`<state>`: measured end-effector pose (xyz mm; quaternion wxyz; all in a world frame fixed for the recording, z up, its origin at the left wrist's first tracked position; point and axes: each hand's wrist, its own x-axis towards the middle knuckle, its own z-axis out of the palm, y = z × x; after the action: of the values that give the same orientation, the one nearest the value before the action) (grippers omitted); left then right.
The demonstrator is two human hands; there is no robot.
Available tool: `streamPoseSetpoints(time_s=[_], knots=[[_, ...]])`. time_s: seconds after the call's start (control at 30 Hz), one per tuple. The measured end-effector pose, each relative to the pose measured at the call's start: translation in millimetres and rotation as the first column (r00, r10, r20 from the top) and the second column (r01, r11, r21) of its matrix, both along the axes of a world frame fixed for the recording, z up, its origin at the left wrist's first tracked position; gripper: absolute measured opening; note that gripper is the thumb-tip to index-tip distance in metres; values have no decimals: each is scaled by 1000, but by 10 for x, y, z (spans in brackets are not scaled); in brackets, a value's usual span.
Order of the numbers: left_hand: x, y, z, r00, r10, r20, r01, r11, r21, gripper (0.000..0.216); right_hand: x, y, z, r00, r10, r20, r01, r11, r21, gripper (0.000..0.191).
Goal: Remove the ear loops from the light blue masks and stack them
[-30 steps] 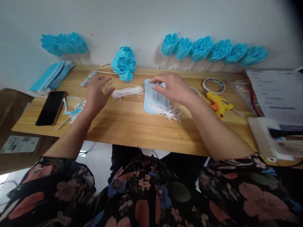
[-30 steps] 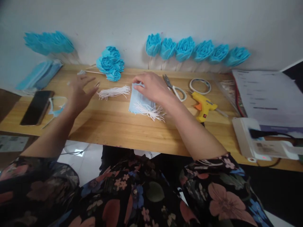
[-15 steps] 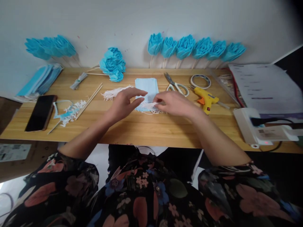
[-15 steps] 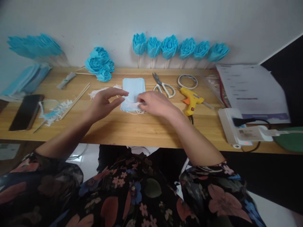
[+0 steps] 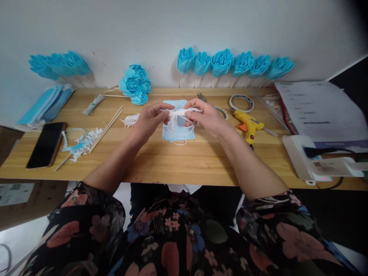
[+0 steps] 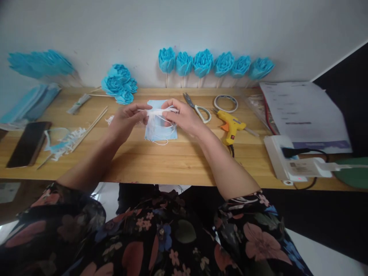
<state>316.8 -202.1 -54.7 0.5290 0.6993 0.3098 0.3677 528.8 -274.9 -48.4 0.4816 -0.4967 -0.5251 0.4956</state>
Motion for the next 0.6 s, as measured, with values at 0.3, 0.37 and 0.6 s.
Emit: streamPoseSetpoints(time_s=[0.3, 0.37, 0.6], knots=[[-192, 135, -170, 993, 119, -17, -114, 978, 176, 34, 102, -36, 93, 995, -75, 60, 79, 995, -57, 34], [-248, 202, -157, 988, 147, -39, -131, 955, 266, 44, 121, -23, 52, 982, -87, 170, 93, 995, -27, 30], [-413, 247, -39, 993, 110, -49, -91, 949, 302, 54, 93, -58, -11, 696, 46, 716, -93, 995, 27, 16]])
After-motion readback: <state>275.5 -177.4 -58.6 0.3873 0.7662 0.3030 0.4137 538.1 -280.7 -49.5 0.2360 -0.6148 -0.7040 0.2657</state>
